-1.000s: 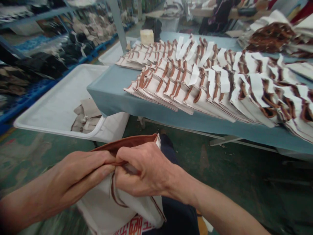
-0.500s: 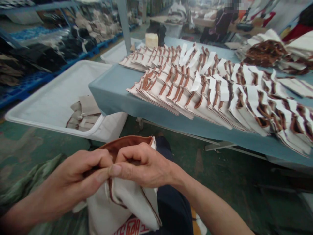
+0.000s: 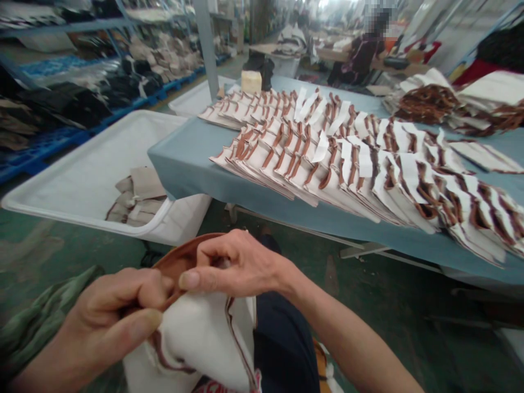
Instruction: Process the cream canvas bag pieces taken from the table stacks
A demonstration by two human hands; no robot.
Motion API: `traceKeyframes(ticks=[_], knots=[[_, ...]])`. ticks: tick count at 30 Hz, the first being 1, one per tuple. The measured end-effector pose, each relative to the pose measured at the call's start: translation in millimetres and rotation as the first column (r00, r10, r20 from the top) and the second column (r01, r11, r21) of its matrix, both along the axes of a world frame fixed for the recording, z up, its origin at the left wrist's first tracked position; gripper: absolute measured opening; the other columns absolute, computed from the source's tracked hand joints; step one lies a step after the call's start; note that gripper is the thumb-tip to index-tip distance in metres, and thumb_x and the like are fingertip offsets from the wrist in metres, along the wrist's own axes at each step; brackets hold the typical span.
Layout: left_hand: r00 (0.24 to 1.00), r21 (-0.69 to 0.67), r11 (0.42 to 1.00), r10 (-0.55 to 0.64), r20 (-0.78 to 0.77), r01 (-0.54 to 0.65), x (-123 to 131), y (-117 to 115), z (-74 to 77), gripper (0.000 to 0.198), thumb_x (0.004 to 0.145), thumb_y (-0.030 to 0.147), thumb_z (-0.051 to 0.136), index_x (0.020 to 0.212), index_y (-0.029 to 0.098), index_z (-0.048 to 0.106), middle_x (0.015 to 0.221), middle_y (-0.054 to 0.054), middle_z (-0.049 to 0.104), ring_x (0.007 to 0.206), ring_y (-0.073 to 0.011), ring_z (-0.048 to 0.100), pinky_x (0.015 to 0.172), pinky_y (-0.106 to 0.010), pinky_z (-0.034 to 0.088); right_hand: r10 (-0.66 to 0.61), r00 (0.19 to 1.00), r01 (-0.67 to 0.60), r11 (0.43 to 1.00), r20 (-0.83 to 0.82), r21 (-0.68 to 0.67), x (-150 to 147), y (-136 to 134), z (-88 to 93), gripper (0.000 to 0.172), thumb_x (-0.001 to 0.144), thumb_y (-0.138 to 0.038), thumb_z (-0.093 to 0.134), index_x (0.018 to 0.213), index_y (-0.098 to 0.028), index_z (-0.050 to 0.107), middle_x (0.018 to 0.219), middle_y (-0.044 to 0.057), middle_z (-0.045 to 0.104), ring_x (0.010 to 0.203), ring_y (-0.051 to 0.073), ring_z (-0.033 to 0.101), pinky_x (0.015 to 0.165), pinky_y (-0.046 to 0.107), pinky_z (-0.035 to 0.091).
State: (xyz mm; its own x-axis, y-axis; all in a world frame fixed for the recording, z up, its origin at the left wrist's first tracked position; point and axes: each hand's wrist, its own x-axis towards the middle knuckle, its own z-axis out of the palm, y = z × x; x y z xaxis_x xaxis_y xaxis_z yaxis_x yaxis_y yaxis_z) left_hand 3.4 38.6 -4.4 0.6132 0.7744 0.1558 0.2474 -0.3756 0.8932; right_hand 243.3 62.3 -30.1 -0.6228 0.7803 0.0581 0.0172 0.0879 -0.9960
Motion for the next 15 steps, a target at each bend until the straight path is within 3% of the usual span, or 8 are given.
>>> traceKeyframes(ticks=[3,7,9,12,15], knots=[[0.993,0.145,0.988,0.06,-0.101,-0.045,-12.2,4.6,16.8,0.037,0.102,0.027,0.055,0.065,0.022,0.052,0.056,0.007,0.051,0.049,-0.0096,0.045,0.051,-0.024,0.035,-0.102,0.979,0.062,0.974,0.177,0.217,23.5,-0.1,2.7,0.059,0.098,-0.07,0.068,0.074,-0.017,0.063,0.066,-0.005,0.053,0.06,0.01,0.045,0.058,0.024,0.032],[0.971,0.224,0.972,0.122,-0.207,-0.075,-26.5,18.0,21.9,0.037,0.105,0.032,0.055,0.07,0.023,0.062,0.063,0.006,0.06,0.057,-0.0097,0.056,0.058,-0.02,0.041,-0.171,0.972,0.071,0.867,0.16,0.492,40.9,-12.3,5.9,0.045,0.107,-0.054,0.066,0.081,-0.018,0.063,0.074,-0.003,0.06,0.068,0.012,0.052,0.068,0.025,0.038],[0.958,0.229,0.972,0.109,-0.267,-0.047,-30.4,26.3,16.0,0.032,0.105,0.029,0.055,0.076,0.022,0.066,0.07,0.006,0.065,0.062,-0.0103,0.061,0.063,-0.018,0.045,-0.167,0.974,0.059,0.84,0.154,0.54,43.2,-18.1,9.2,0.038,0.11,-0.046,0.066,0.085,-0.018,0.064,0.076,-0.002,0.062,0.07,0.012,0.054,0.069,0.026,0.04],[0.944,0.217,0.975,0.018,-0.329,0.057,-27.6,35.0,7.0,0.018,0.104,0.03,0.061,0.099,0.023,0.077,0.092,0.001,0.08,0.082,-0.0173,0.073,0.077,-0.021,0.054,-0.147,0.976,0.034,0.829,0.159,0.558,41.4,-22.3,16.6,0.032,0.11,-0.042,0.069,0.088,-0.019,0.065,0.079,-0.001,0.065,0.072,0.013,0.057,0.071,0.026,0.041],[0.953,0.202,0.966,-0.101,-0.285,0.163,-12.6,36.8,8.4,0.024,0.105,0.034,0.061,0.118,0.024,0.078,0.111,-0.005,0.085,0.101,-0.0239,0.077,0.093,-0.028,0.057,-0.115,0.98,0.003,0.822,0.162,0.57,36.3,-22.9,25.6,0.031,0.109,-0.041,0.071,0.088,-0.019,0.064,0.078,-0.002,0.064,0.072,0.013,0.059,0.071,0.025,0.041]])
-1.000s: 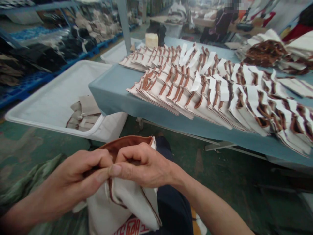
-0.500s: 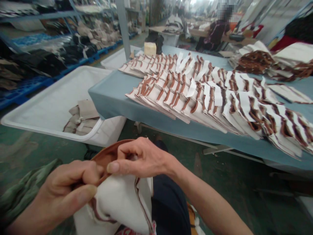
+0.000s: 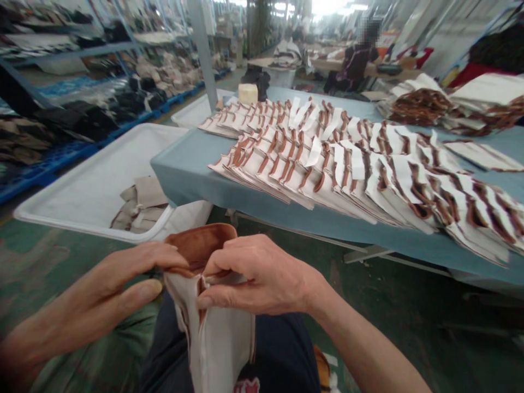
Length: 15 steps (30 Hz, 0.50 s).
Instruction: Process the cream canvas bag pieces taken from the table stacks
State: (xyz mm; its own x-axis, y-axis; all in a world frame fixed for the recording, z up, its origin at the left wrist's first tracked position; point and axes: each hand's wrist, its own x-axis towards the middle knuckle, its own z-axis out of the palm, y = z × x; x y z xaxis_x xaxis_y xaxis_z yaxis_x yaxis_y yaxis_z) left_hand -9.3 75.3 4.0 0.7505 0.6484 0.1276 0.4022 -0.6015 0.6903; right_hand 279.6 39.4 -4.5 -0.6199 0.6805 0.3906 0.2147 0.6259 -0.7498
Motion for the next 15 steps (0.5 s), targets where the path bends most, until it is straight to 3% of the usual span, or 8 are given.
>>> traceKeyframes(ticks=[2,8,15], knots=[[0.996,-0.031,0.997,-0.063,0.057,0.065,14.2,-0.3,6.7,0.022,0.107,0.033,0.059,0.114,0.025,0.078,0.107,-0.004,0.085,0.1,-0.0217,0.077,0.093,-0.027,0.057,-0.004,0.999,0.003,0.999,0.043,0.034,-3.6,0.2,5.3,0.032,0.108,-0.04,0.073,0.085,-0.019,0.063,0.076,-0.003,0.061,0.07,0.013,0.057,0.069,0.025,0.04],[0.995,-0.169,0.981,-0.089,0.038,0.094,41.5,4.7,21.4,0.017,0.097,0.024,0.066,0.082,0.019,0.073,0.067,0.004,0.071,0.058,-0.0115,0.059,0.056,-0.021,0.043,-0.103,0.98,0.074,0.983,0.171,0.165,-9.0,-2.4,9.7,0.039,0.103,-0.035,0.079,0.075,-0.022,0.056,0.072,-0.004,0.056,0.066,0.013,0.049,0.064,0.028,0.032],[0.993,-0.064,0.993,-0.101,-0.064,0.097,34.6,6.8,21.5,0.02,0.1,0.017,0.061,0.084,0.021,0.072,0.067,0.006,0.068,0.057,-0.009,0.058,0.055,-0.022,0.037,-0.088,0.949,0.089,0.996,0.303,0.011,-15.6,4.6,5.6,0.036,0.099,-0.031,0.084,0.077,-0.02,0.058,0.07,-0.007,0.052,0.062,0.01,0.045,0.061,0.027,0.026]])
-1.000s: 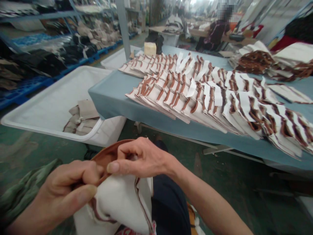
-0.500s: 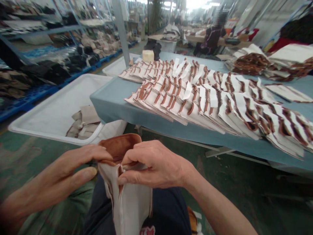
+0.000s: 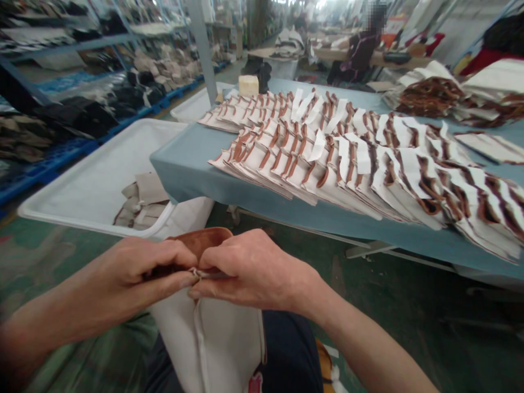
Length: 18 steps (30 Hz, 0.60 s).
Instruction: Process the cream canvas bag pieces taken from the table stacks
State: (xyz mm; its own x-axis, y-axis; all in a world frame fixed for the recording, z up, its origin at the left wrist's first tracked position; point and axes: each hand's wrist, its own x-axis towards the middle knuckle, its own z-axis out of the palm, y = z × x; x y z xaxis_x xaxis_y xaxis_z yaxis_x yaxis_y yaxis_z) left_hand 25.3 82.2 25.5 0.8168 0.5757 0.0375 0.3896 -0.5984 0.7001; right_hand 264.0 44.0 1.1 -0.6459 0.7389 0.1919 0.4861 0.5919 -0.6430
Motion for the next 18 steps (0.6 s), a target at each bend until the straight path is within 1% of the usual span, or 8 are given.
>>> traceKeyframes(ticks=[2,4,7,9,10,12,15,18], knots=[[0.999,0.079,0.996,0.037,-0.04,-0.034,-0.8,-2.8,-0.3,0.02,0.099,0.014,0.058,0.082,0.021,0.067,0.067,0.006,0.066,0.056,-0.0091,0.056,0.055,-0.023,0.036,0.013,1.0,-0.012,0.999,0.015,-0.046,-3.0,5.8,-0.9,0.035,0.099,-0.026,0.082,0.076,-0.02,0.057,0.069,-0.008,0.049,0.061,0.01,0.042,0.06,0.027,0.023],[0.998,0.183,0.982,0.06,-0.032,-0.053,-0.1,-6.2,-2.1,0.021,0.095,0.012,0.055,0.078,0.021,0.062,0.066,0.006,0.063,0.055,-0.0092,0.055,0.054,-0.023,0.035,0.034,0.999,-0.034,0.995,-0.008,-0.094,-6.3,11.0,-3.3,0.033,0.1,-0.022,0.079,0.077,-0.02,0.055,0.069,-0.008,0.047,0.06,0.009,0.04,0.06,0.027,0.023],[0.997,0.342,0.938,0.044,0.056,-0.061,1.1,-10.9,-8.0,0.025,0.088,0.007,0.049,0.068,0.022,0.052,0.058,0.007,0.054,0.05,-0.009,0.047,0.051,-0.025,0.03,0.08,0.989,-0.1,0.982,-0.127,-0.163,-12.1,16.0,-10.8,0.033,0.098,-0.022,0.075,0.076,-0.021,0.051,0.068,-0.009,0.044,0.059,0.008,0.039,0.06,0.026,0.024],[0.993,0.379,0.922,0.038,0.113,-0.078,-0.2,-13.6,-13.5,0.027,0.087,0.006,0.047,0.066,0.022,0.048,0.055,0.007,0.051,0.048,-0.0084,0.044,0.05,-0.024,0.03,0.104,0.964,-0.158,0.964,-0.244,-0.213,-16.6,17.8,-17.6,0.035,0.096,-0.024,0.073,0.074,-0.022,0.046,0.067,-0.01,0.041,0.059,0.008,0.038,0.059,0.025,0.025],[0.99,0.365,0.927,0.046,0.132,-0.092,-1.9,-14.8,-16.4,0.027,0.088,0.006,0.048,0.066,0.022,0.048,0.055,0.008,0.051,0.048,-0.0078,0.044,0.05,-0.023,0.031,0.111,0.947,-0.19,0.95,-0.301,-0.246,-18.9,18.3,-21.0,0.035,0.095,-0.026,0.072,0.073,-0.022,0.044,0.066,-0.01,0.041,0.059,0.008,0.038,0.058,0.025,0.025],[0.986,0.274,0.955,0.071,0.153,-0.111,-7.1,-16.9,-21.9,0.027,0.092,0.008,0.051,0.069,0.022,0.052,0.057,0.008,0.055,0.048,-0.0066,0.048,0.05,-0.02,0.034,0.104,0.911,-0.243,0.916,-0.398,-0.318,-23.3,18.9,-27.5,0.036,0.093,-0.029,0.073,0.072,-0.023,0.044,0.065,-0.01,0.042,0.059,0.008,0.039,0.057,0.023,0.027],[0.977,0.057,0.99,0.119,0.175,-0.131,-17.6,-18.7,-27.9,0.026,0.097,0.013,0.057,0.073,0.022,0.059,0.061,0.008,0.058,0.051,-0.0067,0.052,0.052,-0.018,0.038,0.09,0.845,-0.334,0.858,-0.527,-0.389,-29.1,19.1,-35.7,0.035,0.093,-0.03,0.076,0.072,-0.021,0.049,0.064,-0.01,0.044,0.06,0.008,0.041,0.058,0.022,0.031],[0.974,-0.136,0.981,0.162,0.157,-0.141,-27.0,-17.1,-29.6,0.024,0.1,0.019,0.062,0.077,0.022,0.064,0.067,0.007,0.062,0.057,-0.0085,0.055,0.053,-0.018,0.04,0.07,0.779,-0.41,0.808,-0.623,-0.422,-33.8,19.9,-41.9,0.036,0.093,-0.029,0.081,0.071,-0.019,0.055,0.067,-0.009,0.05,0.063,0.008,0.045,0.06,0.021,0.035]])
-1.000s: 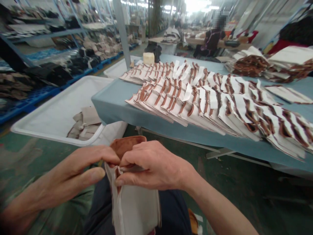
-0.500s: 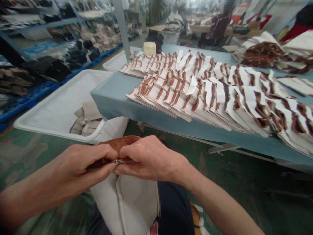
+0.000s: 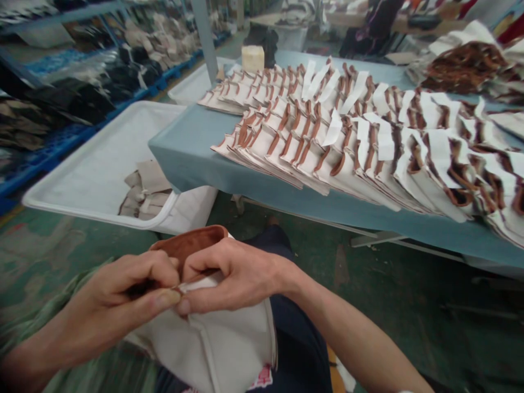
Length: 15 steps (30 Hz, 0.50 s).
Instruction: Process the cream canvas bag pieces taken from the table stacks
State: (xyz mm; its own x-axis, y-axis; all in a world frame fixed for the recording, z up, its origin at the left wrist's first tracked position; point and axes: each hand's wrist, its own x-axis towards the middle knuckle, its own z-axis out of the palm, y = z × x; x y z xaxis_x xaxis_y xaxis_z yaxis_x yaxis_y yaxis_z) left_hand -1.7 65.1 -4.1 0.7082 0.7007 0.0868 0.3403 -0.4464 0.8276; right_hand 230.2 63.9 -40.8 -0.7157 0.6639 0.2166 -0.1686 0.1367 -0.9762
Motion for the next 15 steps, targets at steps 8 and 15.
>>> traceKeyframes(ticks=[8,15], knots=[[0.975,0.059,0.987,-0.136,-0.175,0.148,-13.2,15.3,8.5,0.019,0.092,0.009,0.053,0.082,0.023,0.062,0.067,0.008,0.062,0.056,-0.0091,0.053,0.054,-0.023,0.037,-0.075,0.989,0.056,0.988,0.13,0.142,-6.8,5.0,3.2,0.04,0.094,-0.033,0.076,0.068,-0.021,0.047,0.063,-0.01,0.039,0.058,0.007,0.037,0.056,0.024,0.027],[0.972,0.613,0.762,-0.092,-0.215,0.208,-8.5,9.8,10.6,0.039,0.107,0.008,0.043,0.073,0.022,0.055,0.064,0.005,0.057,0.054,-0.0108,0.052,0.054,-0.03,0.037,-0.393,0.795,0.111,0.843,0.463,0.526,-10.7,-10.0,33.8,0.03,0.088,-0.011,0.062,0.073,-0.023,0.039,0.069,-0.006,0.049,0.062,0.011,0.037,0.059,0.03,0.021]])
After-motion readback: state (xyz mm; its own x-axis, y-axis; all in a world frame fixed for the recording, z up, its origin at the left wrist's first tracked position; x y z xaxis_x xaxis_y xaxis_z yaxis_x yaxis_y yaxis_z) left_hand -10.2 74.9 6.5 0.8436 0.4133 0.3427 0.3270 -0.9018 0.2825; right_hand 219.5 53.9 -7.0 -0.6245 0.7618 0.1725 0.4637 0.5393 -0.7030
